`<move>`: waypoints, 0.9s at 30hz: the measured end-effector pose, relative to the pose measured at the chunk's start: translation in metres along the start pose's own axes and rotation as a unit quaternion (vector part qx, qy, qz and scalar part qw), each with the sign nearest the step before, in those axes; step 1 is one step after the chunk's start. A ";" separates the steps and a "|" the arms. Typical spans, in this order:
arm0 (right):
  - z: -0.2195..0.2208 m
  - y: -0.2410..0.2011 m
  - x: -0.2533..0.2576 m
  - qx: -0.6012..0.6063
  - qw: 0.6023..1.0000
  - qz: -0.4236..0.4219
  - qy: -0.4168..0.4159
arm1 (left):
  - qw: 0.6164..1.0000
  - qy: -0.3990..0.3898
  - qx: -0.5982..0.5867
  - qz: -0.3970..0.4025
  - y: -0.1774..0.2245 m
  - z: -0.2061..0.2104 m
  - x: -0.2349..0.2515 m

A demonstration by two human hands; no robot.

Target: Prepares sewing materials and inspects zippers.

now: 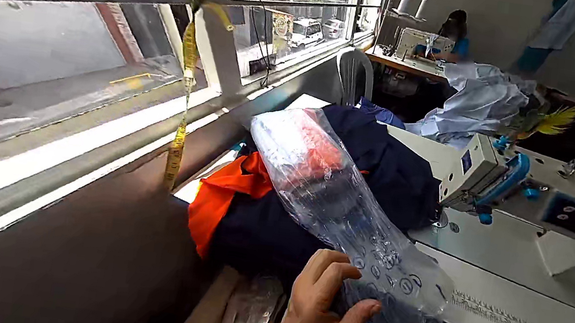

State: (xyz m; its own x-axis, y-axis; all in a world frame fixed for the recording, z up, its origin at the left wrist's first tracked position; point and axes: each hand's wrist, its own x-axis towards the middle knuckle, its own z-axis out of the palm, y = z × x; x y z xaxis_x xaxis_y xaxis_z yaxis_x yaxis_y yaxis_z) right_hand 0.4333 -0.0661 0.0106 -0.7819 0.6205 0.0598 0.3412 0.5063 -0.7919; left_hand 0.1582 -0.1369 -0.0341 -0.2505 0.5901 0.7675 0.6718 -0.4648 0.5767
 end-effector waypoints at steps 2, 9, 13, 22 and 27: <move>0.000 0.024 0.010 -0.013 0.984 0.078 0.160 | 0.989 -0.080 0.125 -0.025 0.014 0.024 0.010; 0.021 0.057 0.067 0.049 0.979 0.109 0.162 | 0.944 -0.245 0.185 -0.117 -0.010 0.050 -0.012; 0.009 0.038 0.071 0.185 0.972 0.018 0.146 | 0.982 -0.139 -0.010 -0.131 -0.025 0.018 -0.021; 0.003 0.002 0.018 -0.115 0.930 -0.172 0.302 | 0.934 -0.005 -0.305 -0.187 -0.020 -0.003 0.014; 0.069 -0.006 0.072 -0.069 0.976 -0.145 0.150 | 0.966 -0.101 -0.238 -0.019 -0.014 0.005 0.024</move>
State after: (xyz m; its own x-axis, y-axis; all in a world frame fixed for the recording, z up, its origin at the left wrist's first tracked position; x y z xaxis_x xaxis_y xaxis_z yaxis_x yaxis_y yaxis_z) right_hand 0.3390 -0.0664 -0.0223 -0.6753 0.5757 0.4609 0.2107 0.7495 -0.6276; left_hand 0.1467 -0.1129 -0.0257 -0.0951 0.7069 0.7009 0.2569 -0.6628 0.7033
